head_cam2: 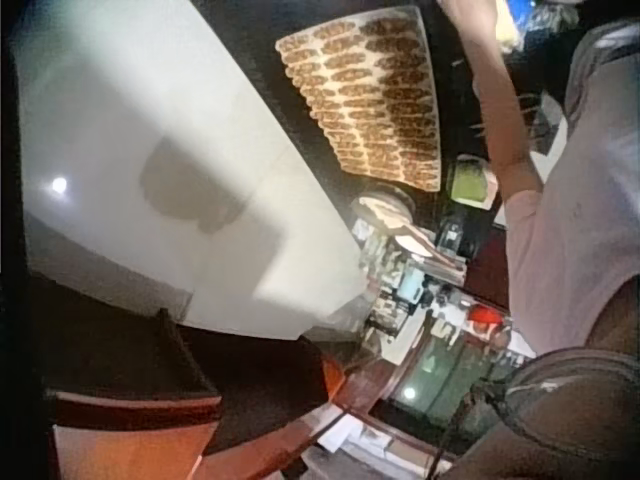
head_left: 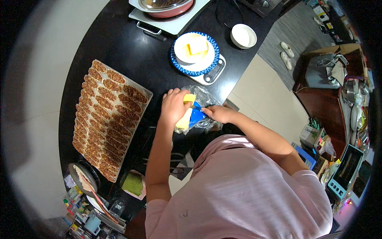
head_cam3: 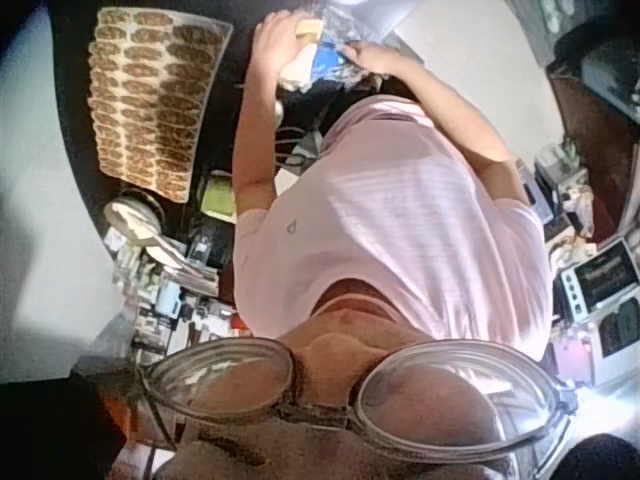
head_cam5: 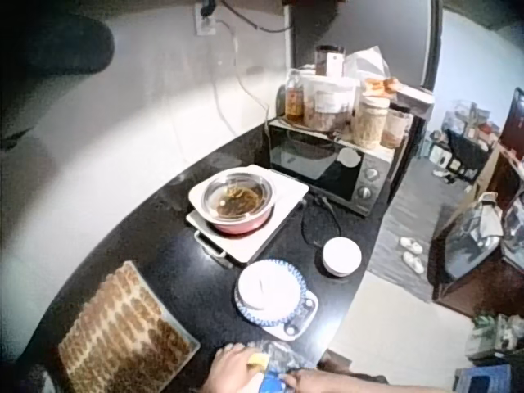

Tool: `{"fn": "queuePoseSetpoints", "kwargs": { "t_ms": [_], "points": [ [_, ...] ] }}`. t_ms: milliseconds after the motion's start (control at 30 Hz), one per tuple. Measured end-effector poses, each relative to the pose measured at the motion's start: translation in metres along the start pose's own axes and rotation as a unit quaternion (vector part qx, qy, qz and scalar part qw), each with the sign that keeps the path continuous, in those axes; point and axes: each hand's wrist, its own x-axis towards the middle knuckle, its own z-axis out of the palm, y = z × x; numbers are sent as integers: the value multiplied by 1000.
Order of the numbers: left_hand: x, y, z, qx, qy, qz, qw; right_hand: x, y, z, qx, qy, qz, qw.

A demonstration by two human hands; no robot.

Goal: The person retrieves a block of butter from a refrigerator, removes a piece from a bowl on the counter, and uses a knife to cut and weigh several portions of butter on a digital scale.

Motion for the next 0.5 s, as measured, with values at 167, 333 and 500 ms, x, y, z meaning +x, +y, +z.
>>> {"fn": "queuePoseSetpoints", "kwargs": {
  "t_ms": [167, 333, 500],
  "points": [
    [27, -1, -12, -35, -87, 18, 995, -14, -10, -15, -146, 74, -12, 986],
    [29, 5, -28, -130, -56, 37, 989, -37, -13, -33, -171, 169, -62, 969],
    [50, 26, -64, -66, 50, 111, 990, -54, -25, -75, -199, 250, -103, 942]
  ]
}}
